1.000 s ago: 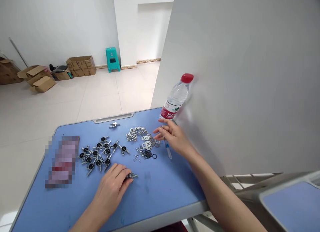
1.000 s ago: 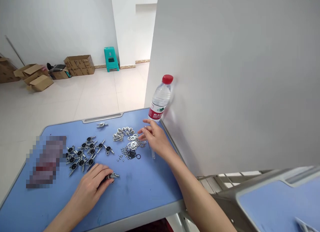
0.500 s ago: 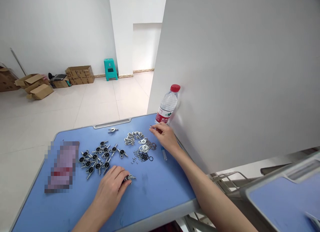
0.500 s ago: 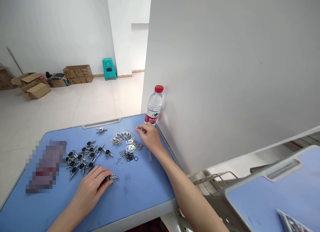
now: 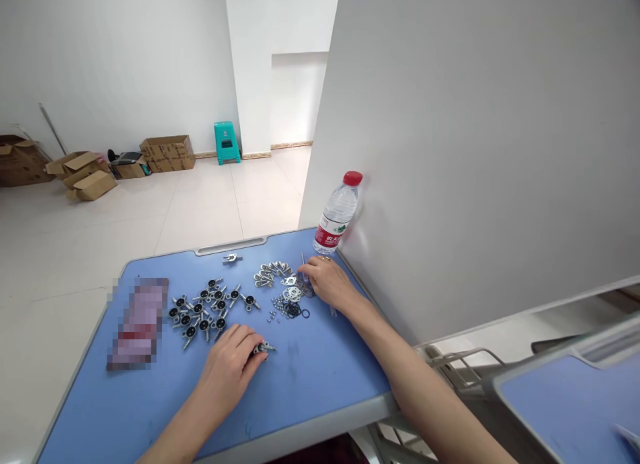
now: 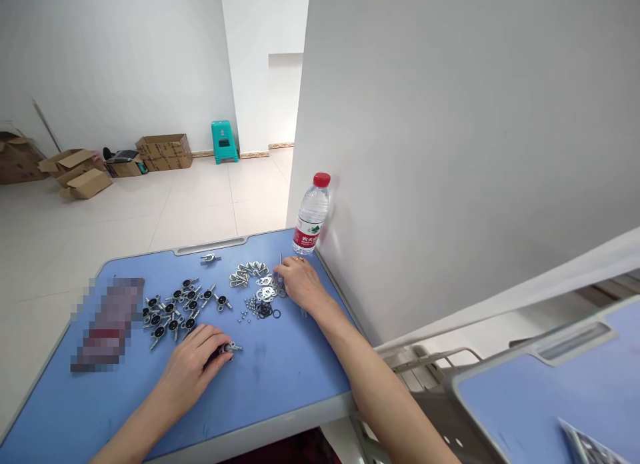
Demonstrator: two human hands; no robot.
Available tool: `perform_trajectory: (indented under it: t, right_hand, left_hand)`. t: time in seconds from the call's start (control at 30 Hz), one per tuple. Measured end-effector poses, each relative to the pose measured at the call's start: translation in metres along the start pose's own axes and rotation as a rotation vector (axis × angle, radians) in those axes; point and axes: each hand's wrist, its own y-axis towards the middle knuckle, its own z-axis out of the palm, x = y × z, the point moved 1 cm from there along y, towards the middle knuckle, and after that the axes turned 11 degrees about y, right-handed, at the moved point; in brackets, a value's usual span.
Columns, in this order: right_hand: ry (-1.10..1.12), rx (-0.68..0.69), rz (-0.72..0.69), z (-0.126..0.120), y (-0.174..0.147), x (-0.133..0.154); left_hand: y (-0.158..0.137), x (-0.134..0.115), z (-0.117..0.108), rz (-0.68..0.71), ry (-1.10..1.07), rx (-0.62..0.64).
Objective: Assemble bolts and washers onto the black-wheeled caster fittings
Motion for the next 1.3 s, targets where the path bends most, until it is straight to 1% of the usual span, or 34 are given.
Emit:
perform_trajectory:
  t: [0.1,0.2,0.33,0.47,0.53,0.7,0.77,0.87,0.9,0.97,1.03,1.07,1.1,1.13,1.17,1.23,1.27,1.3]
  right_hand:
    - [-0.051,0.011,-0.001,0.000,-0.002,0.003]
    - [-0.108,-0.008,0.009,-0.005,-0.007,0.002]
    - [-0.196,0.006,0.007,-0.018,-0.022,-0.004]
    - [-0.267,0.042,-0.043,-0.025,-0.040,-0.013]
    - [-0.291,0.069,-0.095,-0.024,-0.047,-0.015]
    - [-0.400,0.163,-0.396,-0.014,-0.054,-0.015]
    - [-0.401,0.184,-0.459,-0.013,-0.055,-0.016]
    - [-0.334,0.150,-0.530,-0.014,-0.057,-0.018]
    - [-0.290,0.105,-0.534,-0.016,-0.057,-0.019]
    - [-0.174,-0.030,-0.502,-0.020,-0.058,-0.018]
    - [-0.002,-0.220,-0.439,-0.024,-0.056,-0.012]
    - [0.067,-0.287,-0.418,-0.026,-0.054,-0.006]
    - [0.281,-0.447,-0.345,-0.027,-0.051,0.001]
    - [0.516,-0.565,-0.233,-0.027,-0.047,0.008]
    - [0.737,-0.596,-0.157,-0.026,-0.041,0.017]
    - [1.112,-0.493,-0.051,-0.017,-0.029,0.033]
    - [1.237,-0.434,-0.017,-0.012,-0.023,0.040]
    - [1.312,-0.384,0.012,-0.006,-0.019,0.044]
  left_hand:
    - [0.000,0.000,-0.001,-0.004,0.003,0.011]
    - [0.000,0.000,-0.001,0.002,0.011,0.026]
    - [0.000,0.000,0.000,0.007,0.009,0.021]
    - [-0.001,0.000,0.000,0.006,0.010,0.000]
    - [-0.001,0.001,0.001,0.007,0.007,-0.004]
    - [-0.001,0.002,0.001,0.000,0.012,0.007]
    - [-0.001,0.002,0.000,-0.001,0.016,0.012]
    - [-0.001,0.001,0.000,0.002,0.019,0.023]
    - [-0.001,0.001,0.000,0.004,0.019,0.026]
    - [-0.001,0.001,0.000,0.007,0.018,0.025]
    - [-0.001,0.001,0.001,0.009,0.018,0.023]
    - [-0.001,0.001,0.001,0.011,0.017,0.023]
    - [-0.001,0.001,0.001,0.012,0.017,0.023]
    - [-0.001,0.001,0.001,0.013,0.017,0.023]
    - [-0.001,0.001,0.000,0.013,0.019,0.027]
    - [-0.001,0.001,-0.001,0.009,0.024,0.034]
    - [0.000,0.000,-0.001,0.008,0.025,0.038]
    - [0.000,0.000,-0.002,0.008,0.026,0.041]
